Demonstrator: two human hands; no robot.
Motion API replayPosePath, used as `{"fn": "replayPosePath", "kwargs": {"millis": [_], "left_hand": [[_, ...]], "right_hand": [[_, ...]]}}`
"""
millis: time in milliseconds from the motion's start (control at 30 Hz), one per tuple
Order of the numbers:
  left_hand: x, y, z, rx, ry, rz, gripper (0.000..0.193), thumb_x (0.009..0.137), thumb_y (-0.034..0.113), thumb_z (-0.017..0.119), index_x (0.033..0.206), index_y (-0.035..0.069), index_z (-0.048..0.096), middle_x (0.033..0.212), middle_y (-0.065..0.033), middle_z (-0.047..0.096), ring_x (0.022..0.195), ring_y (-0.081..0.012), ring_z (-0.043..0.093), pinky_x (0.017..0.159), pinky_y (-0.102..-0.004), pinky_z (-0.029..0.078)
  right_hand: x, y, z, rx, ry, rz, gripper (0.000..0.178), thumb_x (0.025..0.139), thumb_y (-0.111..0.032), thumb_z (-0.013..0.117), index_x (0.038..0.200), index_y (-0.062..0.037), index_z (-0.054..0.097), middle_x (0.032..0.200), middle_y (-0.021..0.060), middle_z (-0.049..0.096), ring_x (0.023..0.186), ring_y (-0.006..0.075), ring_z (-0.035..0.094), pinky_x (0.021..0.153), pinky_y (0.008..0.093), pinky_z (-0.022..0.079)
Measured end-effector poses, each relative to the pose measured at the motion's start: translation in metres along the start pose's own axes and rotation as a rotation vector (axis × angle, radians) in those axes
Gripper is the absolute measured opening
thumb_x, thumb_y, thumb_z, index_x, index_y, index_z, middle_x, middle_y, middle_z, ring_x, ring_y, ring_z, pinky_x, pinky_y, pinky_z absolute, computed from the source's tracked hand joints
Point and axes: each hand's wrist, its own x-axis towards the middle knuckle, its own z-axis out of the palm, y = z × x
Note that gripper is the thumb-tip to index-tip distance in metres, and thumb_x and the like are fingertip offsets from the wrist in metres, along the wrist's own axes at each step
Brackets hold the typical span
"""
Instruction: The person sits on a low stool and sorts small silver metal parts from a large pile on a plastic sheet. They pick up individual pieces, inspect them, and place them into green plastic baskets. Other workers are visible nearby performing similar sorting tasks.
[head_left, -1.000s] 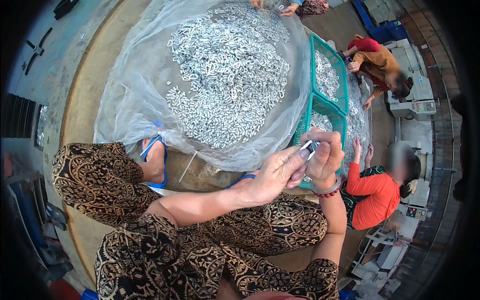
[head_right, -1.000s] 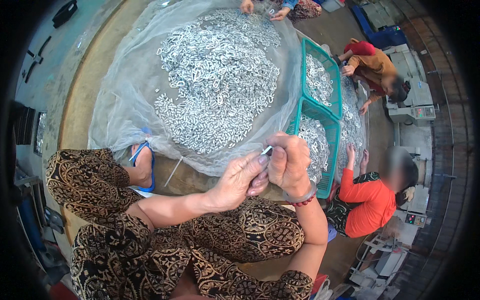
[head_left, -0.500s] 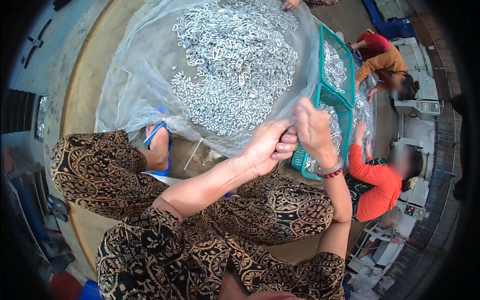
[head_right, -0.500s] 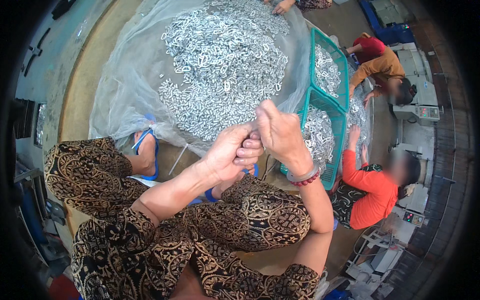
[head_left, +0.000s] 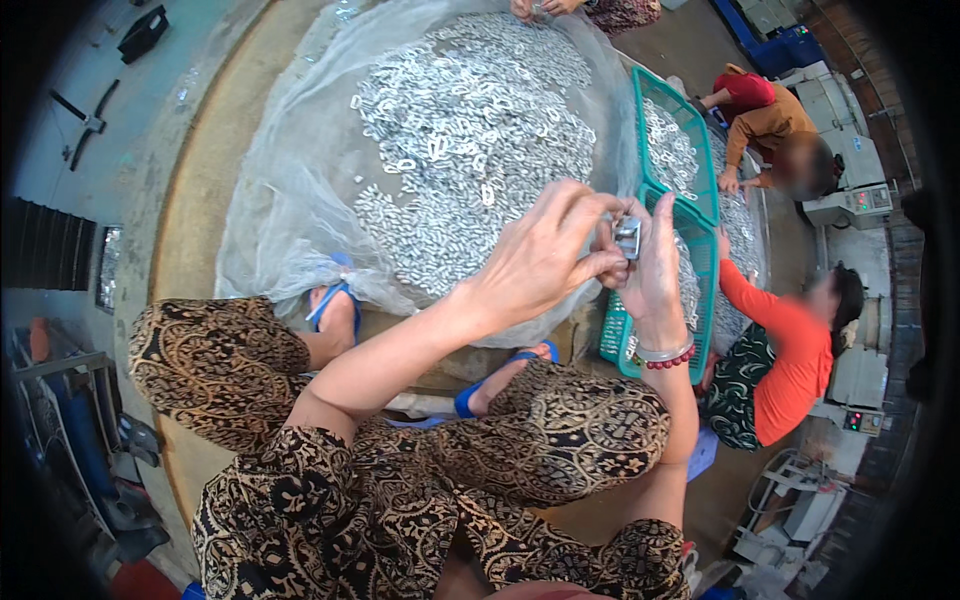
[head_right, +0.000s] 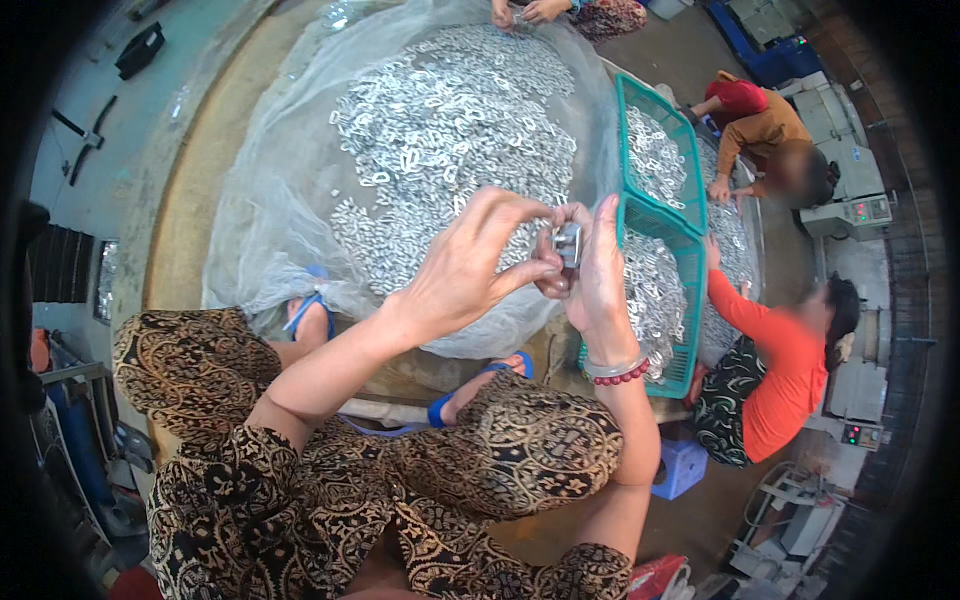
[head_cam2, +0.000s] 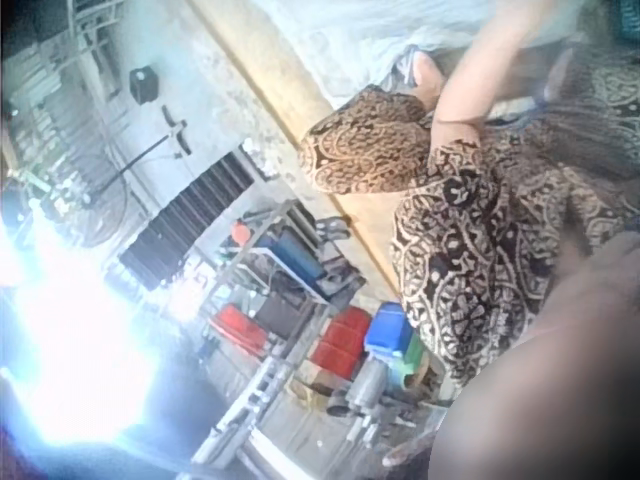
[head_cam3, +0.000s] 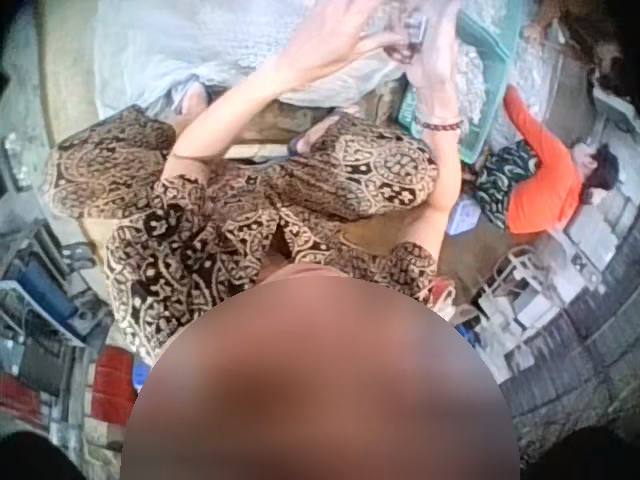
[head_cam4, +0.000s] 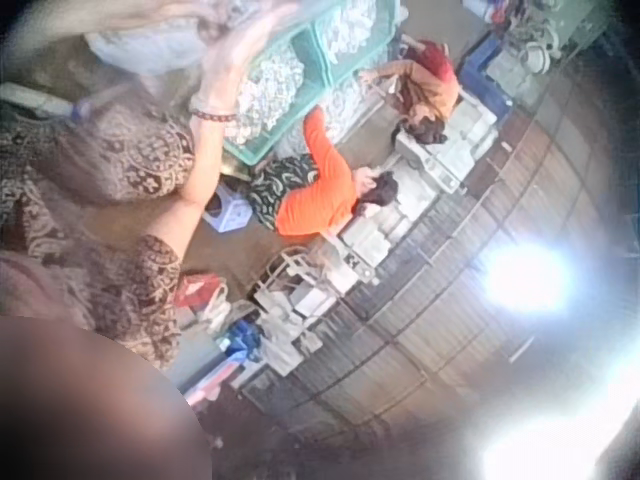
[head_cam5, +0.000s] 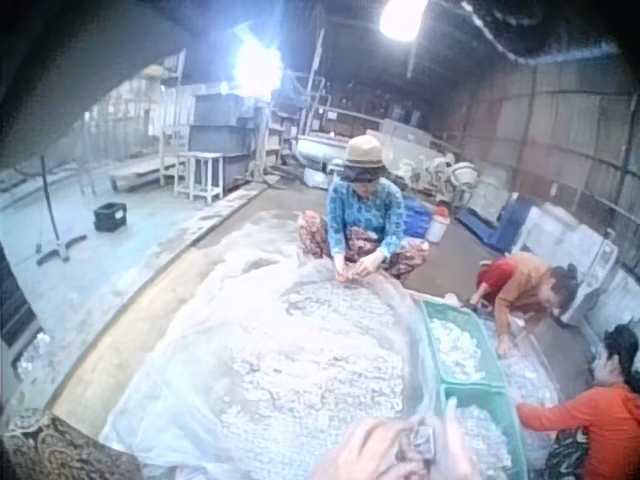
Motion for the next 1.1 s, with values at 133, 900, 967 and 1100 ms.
{"fn": "replayPosePath", "kwargs": {"millis": [133,900,967,1100], "left_hand": [[0.013,-0.01,-0.01,0.123,-0.256,0.096,0.018,0.081,0.014,0.063,0.092,0.002,0.055,0.084,-0.0117,0.055,0.075,-0.0297,0.059,0.06,-0.0372,0.047],[0.014,-0.003,-0.016,0.204,-0.498,-0.118,0.023,0.089,0.021,0.05,0.083,-0.001,0.055,0.072,-0.0195,0.061,0.069,-0.0393,0.06,0.058,-0.0484,0.046],[0.015,-0.001,-0.014,0.212,-0.483,-0.087,0.023,0.088,0.02,0.051,0.081,-0.002,0.055,0.075,-0.0195,0.061,0.069,-0.0391,0.061,0.058,-0.0481,0.047],[0.019,0.006,-0.017,0.301,-0.448,0.037,0.019,0.087,0.017,0.051,0.082,-0.001,0.055,0.075,-0.0165,0.061,0.066,-0.037,0.062,0.056,-0.0468,0.048]], "right_hand": [[-0.003,0.009,-0.002,0.102,-0.048,0.124,0.057,0.093,-0.061,0.028,0.1,-0.0075,0.046,0.065,0.0047,0.045,0.049,0.0098,0.039,0.043,0.0215,0.028],[-0.006,0.009,0.004,-0.85,0.076,-0.338,0.009,0.087,-0.008,0.043,0.088,-0.0001,0.047,0.073,0.0087,0.048,0.066,0.0128,0.046,0.059,0.0278,0.039],[-0.005,0.005,0.011,-0.894,0.077,-0.426,0.015,0.091,-0.013,0.042,0.084,0.0003,0.045,0.065,0.0068,0.044,0.06,0.0134,0.043,0.057,0.0307,0.038],[-0.005,-0.002,0.017,-0.954,0.171,-0.432,0.037,0.097,-0.029,0.041,0.076,0.0019,0.046,0.062,0.0074,0.044,0.058,0.0129,0.04,0.055,0.0315,0.038]]}}
